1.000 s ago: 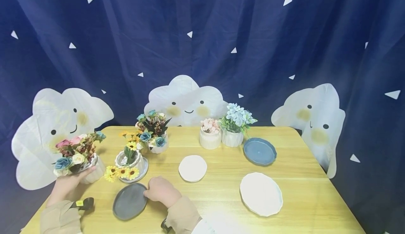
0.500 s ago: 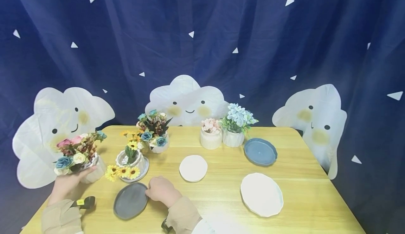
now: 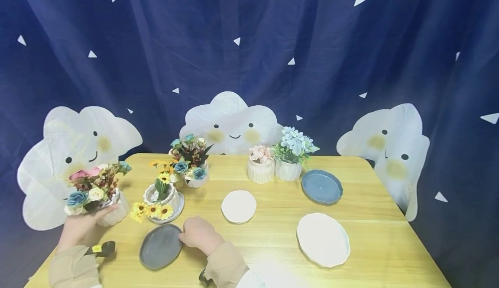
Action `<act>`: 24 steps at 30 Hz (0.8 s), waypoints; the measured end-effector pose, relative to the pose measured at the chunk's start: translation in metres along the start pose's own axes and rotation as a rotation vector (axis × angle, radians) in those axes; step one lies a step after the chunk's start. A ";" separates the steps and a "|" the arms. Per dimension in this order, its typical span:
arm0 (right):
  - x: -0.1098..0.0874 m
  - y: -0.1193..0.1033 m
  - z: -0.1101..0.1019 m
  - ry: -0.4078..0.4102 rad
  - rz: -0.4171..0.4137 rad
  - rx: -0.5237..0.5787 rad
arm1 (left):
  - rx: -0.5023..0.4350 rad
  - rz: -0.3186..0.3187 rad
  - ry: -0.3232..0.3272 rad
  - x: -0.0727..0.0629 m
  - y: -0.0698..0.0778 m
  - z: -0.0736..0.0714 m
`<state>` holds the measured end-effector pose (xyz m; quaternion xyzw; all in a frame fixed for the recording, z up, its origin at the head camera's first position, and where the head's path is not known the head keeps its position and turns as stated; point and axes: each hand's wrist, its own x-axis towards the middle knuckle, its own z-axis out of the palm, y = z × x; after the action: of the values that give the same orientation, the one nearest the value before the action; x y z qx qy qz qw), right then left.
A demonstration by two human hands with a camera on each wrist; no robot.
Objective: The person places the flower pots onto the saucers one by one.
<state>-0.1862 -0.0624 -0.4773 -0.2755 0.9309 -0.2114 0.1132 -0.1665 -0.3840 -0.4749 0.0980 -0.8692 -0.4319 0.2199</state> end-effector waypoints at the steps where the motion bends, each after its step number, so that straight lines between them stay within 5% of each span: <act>1: 0.000 0.000 0.000 -0.001 -0.001 0.001 | 0.014 0.000 -0.011 0.000 0.001 -0.001; 7: 0.000 -0.001 0.000 0.002 -0.006 -0.014 | 0.051 -0.007 -0.050 -0.002 0.005 -0.009; 15: -0.001 -0.003 -0.001 -0.007 0.004 -0.004 | 0.045 0.246 -0.036 0.004 0.013 -0.019; 24: -0.002 -0.003 -0.002 -0.017 0.018 0.010 | 0.030 0.306 -0.024 0.003 0.033 -0.032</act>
<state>-0.1833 -0.0628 -0.4742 -0.2684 0.9313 -0.2127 0.1246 -0.1532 -0.3876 -0.4306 -0.0375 -0.8828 -0.3816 0.2714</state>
